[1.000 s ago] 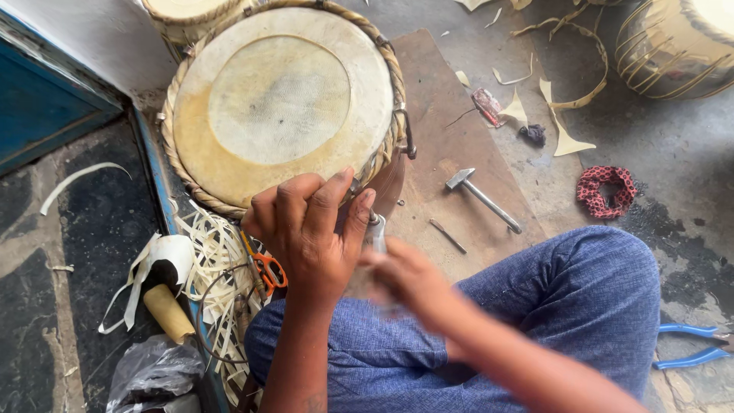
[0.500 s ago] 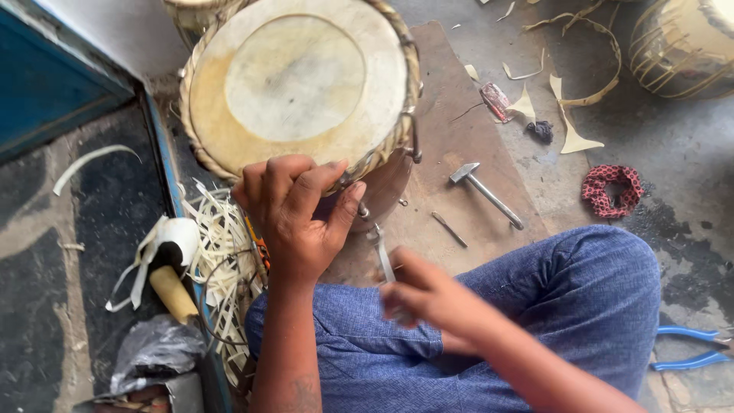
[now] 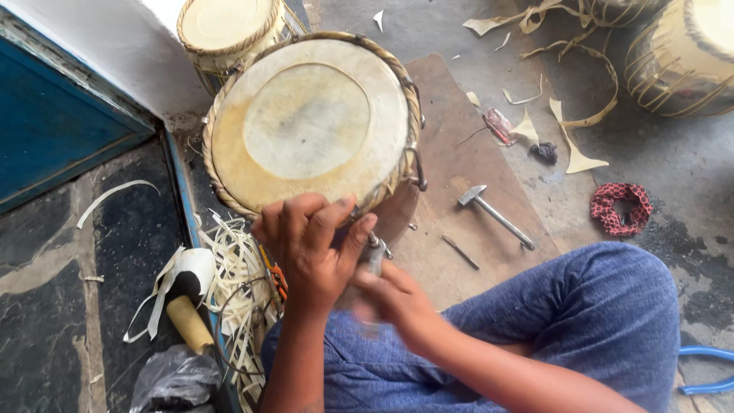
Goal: The person tightens the tension rods of a drum using a wrench, strikes the rim with a hammer, and adjusts the leather bindings using pliers.
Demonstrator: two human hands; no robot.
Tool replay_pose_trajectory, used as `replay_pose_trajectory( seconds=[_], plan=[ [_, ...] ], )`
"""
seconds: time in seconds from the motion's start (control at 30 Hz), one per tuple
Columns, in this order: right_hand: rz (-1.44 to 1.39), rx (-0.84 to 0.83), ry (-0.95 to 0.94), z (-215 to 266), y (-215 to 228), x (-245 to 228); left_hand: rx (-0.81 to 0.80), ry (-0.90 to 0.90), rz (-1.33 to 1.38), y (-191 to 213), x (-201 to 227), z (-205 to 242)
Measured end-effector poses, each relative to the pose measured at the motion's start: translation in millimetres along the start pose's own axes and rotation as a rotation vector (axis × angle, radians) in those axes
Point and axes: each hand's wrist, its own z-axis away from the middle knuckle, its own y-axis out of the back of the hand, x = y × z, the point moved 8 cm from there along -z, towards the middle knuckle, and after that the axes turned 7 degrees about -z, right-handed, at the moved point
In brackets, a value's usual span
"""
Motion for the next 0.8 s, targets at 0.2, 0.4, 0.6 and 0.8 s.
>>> replay_pose_trajectory(
  seconds=[0.2,0.4,0.6,0.8],
  plan=[
    [0.376,-0.370,-0.167,-20.6,77.1,-98.0,0.014,0.002,0.058,-7.5,2.2,0.2],
    [0.477,-0.189,-0.148,29.2,51.1,-83.1,0.043,0.019,0.061,-3.4,-3.2,3.7],
    [0.322,-0.197,-0.095,58.1,-5.2,-40.7,0.045,0.025,0.061,-4.2,3.5,-1.5],
    [-0.080,-0.191,-0.010,10.4,-57.1,-26.9,0.018,0.032,0.061,-5.5,-1.7,3.6]
  ],
)
